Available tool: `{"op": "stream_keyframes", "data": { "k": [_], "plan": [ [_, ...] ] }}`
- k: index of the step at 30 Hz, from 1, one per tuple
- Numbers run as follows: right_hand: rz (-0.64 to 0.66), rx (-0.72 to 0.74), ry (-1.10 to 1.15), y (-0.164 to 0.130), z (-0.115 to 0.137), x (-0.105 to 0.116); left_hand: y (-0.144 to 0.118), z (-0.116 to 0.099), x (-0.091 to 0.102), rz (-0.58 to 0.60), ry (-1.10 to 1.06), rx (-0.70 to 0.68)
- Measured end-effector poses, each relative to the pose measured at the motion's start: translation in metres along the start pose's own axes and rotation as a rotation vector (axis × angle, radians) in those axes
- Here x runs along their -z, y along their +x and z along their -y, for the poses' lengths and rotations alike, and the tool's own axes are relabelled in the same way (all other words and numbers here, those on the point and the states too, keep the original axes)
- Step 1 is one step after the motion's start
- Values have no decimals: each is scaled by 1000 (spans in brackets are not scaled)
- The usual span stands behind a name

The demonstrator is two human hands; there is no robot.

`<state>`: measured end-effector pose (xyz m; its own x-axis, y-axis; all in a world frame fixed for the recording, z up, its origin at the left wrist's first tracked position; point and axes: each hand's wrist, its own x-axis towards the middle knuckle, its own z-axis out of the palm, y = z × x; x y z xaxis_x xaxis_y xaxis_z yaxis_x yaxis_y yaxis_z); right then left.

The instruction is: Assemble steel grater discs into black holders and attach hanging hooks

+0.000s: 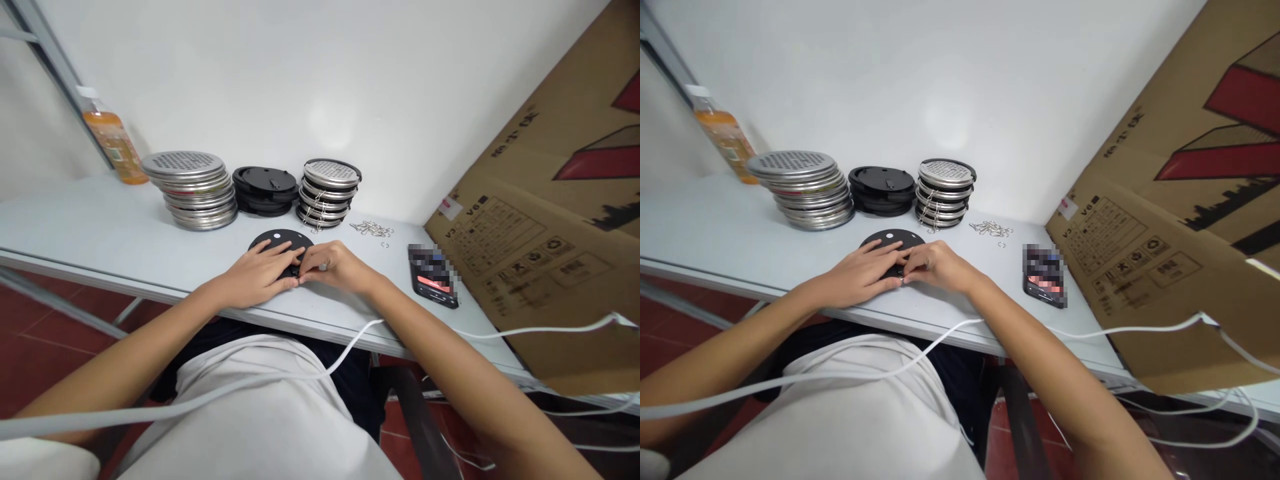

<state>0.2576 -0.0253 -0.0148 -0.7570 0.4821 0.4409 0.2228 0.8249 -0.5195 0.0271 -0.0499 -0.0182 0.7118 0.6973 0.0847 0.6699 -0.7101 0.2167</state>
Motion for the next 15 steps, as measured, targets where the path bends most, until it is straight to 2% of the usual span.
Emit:
{"op": "stream_keyframes", "data": {
  "k": [15],
  "plan": [
    [-1,-130,57,7,2,-1,4,5,3,44,-40,14]
  ]
}}
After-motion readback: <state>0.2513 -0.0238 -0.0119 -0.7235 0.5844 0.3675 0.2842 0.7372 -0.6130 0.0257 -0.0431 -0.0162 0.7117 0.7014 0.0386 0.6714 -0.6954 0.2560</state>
